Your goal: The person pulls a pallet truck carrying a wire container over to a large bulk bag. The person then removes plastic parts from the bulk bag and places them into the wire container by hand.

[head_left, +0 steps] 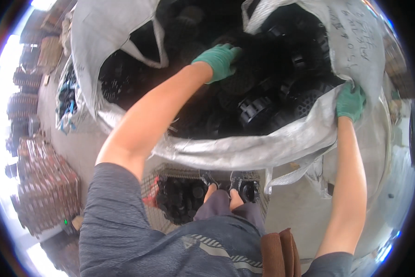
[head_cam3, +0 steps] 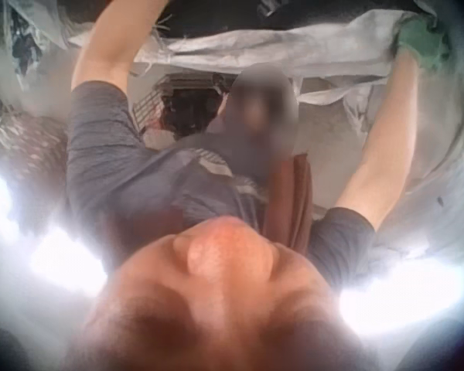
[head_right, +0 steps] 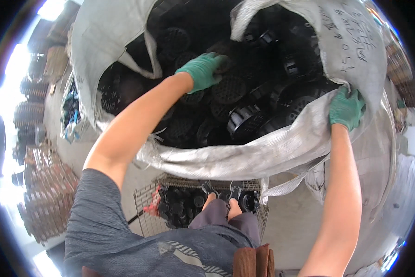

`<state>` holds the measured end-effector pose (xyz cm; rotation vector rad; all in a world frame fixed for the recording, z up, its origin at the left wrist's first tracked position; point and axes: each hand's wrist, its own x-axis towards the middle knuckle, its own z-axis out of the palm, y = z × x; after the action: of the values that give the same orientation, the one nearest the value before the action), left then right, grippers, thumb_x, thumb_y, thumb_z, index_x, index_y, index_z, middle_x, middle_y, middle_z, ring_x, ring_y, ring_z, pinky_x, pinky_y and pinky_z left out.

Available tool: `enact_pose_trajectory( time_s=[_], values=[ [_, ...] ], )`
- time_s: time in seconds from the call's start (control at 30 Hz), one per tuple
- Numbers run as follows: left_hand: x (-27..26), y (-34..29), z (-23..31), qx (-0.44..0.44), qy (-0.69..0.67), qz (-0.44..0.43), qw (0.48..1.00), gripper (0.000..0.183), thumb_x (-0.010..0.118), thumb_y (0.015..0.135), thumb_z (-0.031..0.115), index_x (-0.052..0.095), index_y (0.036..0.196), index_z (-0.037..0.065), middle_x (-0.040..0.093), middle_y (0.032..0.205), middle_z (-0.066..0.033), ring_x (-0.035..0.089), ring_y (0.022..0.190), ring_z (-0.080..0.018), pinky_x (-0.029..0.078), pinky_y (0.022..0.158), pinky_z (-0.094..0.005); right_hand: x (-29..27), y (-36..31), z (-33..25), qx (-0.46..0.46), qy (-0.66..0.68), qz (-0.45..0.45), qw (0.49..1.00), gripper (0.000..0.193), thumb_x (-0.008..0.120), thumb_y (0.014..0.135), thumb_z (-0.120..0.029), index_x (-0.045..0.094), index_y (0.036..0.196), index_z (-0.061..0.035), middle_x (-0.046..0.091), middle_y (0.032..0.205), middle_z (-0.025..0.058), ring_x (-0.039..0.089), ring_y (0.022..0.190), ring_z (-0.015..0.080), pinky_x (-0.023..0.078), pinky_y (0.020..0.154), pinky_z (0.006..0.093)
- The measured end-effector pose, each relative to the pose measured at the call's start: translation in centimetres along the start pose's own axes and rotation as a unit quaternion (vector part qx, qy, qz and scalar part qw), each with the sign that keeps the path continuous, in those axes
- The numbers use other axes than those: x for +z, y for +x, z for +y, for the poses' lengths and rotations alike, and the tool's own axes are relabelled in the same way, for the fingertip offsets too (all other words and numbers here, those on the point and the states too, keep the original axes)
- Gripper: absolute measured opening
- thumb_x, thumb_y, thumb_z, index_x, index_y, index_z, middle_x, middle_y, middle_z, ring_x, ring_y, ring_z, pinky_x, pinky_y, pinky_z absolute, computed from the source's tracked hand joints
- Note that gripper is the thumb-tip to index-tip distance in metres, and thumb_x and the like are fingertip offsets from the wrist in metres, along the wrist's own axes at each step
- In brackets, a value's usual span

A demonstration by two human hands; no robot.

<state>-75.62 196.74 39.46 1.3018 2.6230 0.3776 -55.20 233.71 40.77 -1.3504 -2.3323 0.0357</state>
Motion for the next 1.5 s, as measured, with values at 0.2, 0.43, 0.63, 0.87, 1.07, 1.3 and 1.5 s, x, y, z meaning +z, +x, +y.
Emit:
enact_pose_trajectory(
  time_s=[0.2,0.43,0.63,0.87,1.07,1.3,1.5],
  values=[
    [6.9,8.4,-0.3,0.040,0.192,-0.081,0.977,0.066,0.057,0.091,0.014,0.037,0.153,0.010,0.052,0.145,-0.0217,0.048,0.138,-0.0359,0.039,0.114,-0.0450,-0.3,-1.3,-1.1,-0.030,0.021,0.002,0.999,0.049,0.049,0.096,-0.049,0.062,0.136,-0.0235,0.051,0.149,0.0042,0.039,0.140,0.0331,0.034,0.112,0.0565],
    [1.6,9.5,5.0,-0.054,0.073,-0.124,0.988,0.063,0.064,0.091,0.027,0.044,0.147,0.006,0.064,0.131,-0.0218,0.060,0.123,-0.0386,0.049,0.102,-0.0430,-1.5,-1.7,-0.7,0.010,0.006,-0.016,1.000,0.050,0.054,0.095,-0.049,0.059,0.139,-0.0261,0.045,0.154,0.0022,0.031,0.146,0.0356,0.030,0.112,0.0630],
    [3.9,18.3,1.9,-0.097,-0.122,-0.005,0.988,0.088,0.063,0.093,0.055,0.030,0.154,0.001,0.053,0.145,-0.0260,0.051,0.136,-0.0366,0.044,0.109,-0.0448,-2.2,-2.2,-2.0,0.024,0.053,-0.022,0.998,0.052,0.056,0.094,-0.049,0.061,0.138,-0.0213,0.043,0.155,0.0067,0.027,0.149,0.0373,0.023,0.115,0.0673],
    [7.4,22.2,4.2,-0.157,-0.152,0.072,0.973,0.082,0.063,0.093,0.045,0.029,0.156,0.006,0.064,0.131,-0.0229,0.062,0.120,-0.0408,0.050,0.101,-0.0437,-2.2,-2.4,-2.1,0.012,0.071,-0.030,0.997,0.052,0.056,0.093,-0.048,0.062,0.137,-0.0205,0.043,0.154,0.0104,0.025,0.149,0.0401,0.021,0.115,0.0673],
    [2.2,16.3,9.0,0.086,0.012,-0.096,0.992,0.070,0.061,0.094,0.032,0.034,0.155,0.014,0.067,0.123,-0.0223,0.066,0.111,-0.0413,0.053,0.093,-0.0444,-1.9,-2.4,-1.1,0.014,0.057,-0.016,0.998,0.052,0.056,0.093,-0.049,0.062,0.137,-0.0215,0.043,0.153,0.0100,0.025,0.149,0.0399,0.021,0.115,0.0679],
    [1.9,14.7,9.5,0.033,0.120,-0.180,0.976,0.056,0.049,0.098,0.020,0.038,0.152,0.019,0.066,0.126,-0.0205,0.066,0.111,-0.0415,0.055,0.091,-0.0479,-1.6,-2.0,-1.6,0.000,0.067,-0.009,0.998,0.051,0.055,0.094,-0.050,0.060,0.138,-0.0243,0.043,0.155,0.0070,0.026,0.149,0.0390,0.023,0.115,0.0672],
    [3.2,9.8,4.0,0.037,0.160,-0.332,0.929,0.057,0.050,0.100,0.025,0.036,0.154,0.017,0.061,0.135,-0.0215,0.060,0.122,-0.0394,0.050,0.101,-0.0463,-0.9,-1.9,-0.5,-0.008,0.052,0.000,0.999,0.050,0.051,0.096,-0.052,0.059,0.138,-0.0247,0.044,0.153,0.0056,0.031,0.146,0.0372,0.026,0.114,0.0644]
  ],
)
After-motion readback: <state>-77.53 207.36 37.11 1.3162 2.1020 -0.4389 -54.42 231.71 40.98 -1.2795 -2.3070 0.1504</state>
